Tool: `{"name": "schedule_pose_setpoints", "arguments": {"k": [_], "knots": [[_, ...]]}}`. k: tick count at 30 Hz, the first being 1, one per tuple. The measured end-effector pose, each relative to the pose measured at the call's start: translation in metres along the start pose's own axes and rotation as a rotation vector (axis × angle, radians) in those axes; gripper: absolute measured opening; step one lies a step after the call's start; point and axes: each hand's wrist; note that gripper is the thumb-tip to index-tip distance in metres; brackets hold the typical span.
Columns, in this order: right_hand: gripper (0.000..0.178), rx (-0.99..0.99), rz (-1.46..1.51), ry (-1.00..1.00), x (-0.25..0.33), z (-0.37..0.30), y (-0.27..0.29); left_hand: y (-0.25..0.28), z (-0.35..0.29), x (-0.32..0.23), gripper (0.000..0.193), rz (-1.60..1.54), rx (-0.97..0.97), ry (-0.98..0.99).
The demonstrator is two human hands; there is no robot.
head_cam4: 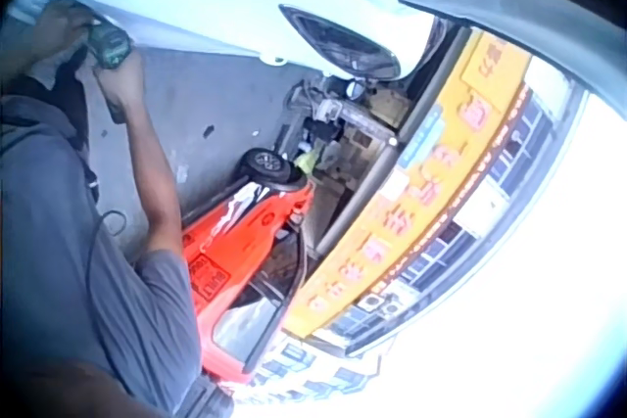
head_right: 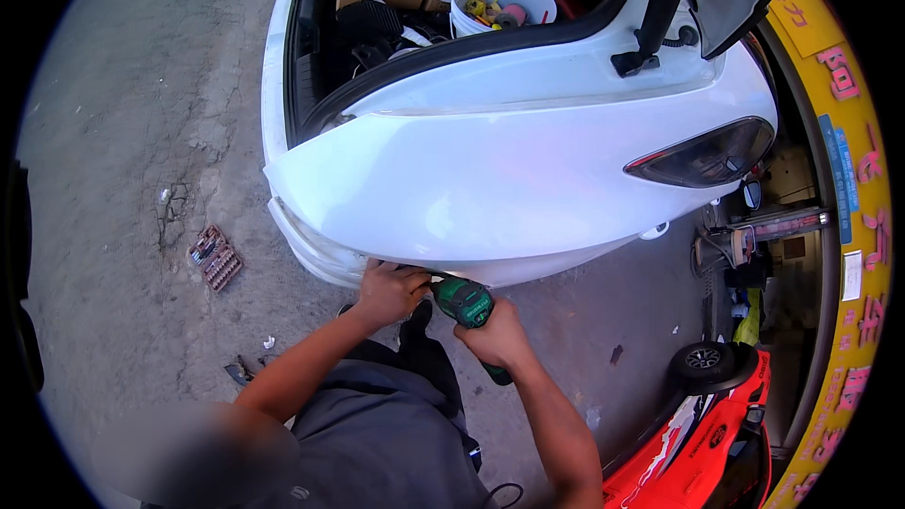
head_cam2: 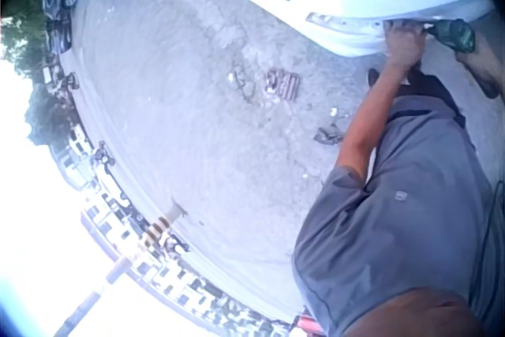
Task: The person uses a screwdriver and an impact driver to remove screws from the front bumper and wheel arch of a white car. They then use a socket wrench to tighten bolts in the wheel arch area.
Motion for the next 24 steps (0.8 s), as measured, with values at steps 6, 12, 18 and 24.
{"name": "schedule_pose_setpoints", "arguments": {"k": [6, 12, 18, 24], "knots": [[0.036, -0.019, -0.051, 0.000, 0.003, -0.006, -0.004, 0.003, 0.000, 0.003, 0.018, 0.015, -0.029, -0.022], [0.038, -0.028, -0.095, 0.049, -0.001, -0.011, -0.003, -0.003, -0.005, 0.000, 0.015, -0.003, -0.011, -0.036], [0.041, -0.054, -0.190, 0.145, -0.007, -0.020, -0.011, -0.004, -0.002, -0.006, 0.009, -0.028, -0.082, -0.045], [0.053, -0.147, -0.197, 0.289, -0.030, -0.044, -0.037, -0.019, -0.006, -0.004, 0.009, -0.024, -0.104, -0.090]]}}
Point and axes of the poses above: each hand's wrist, its own z-axis towards the middle knuckle, its own y-axis out of the back of the hand, x = y × z, and after that the axes turned 14 degrees about z, right-handed
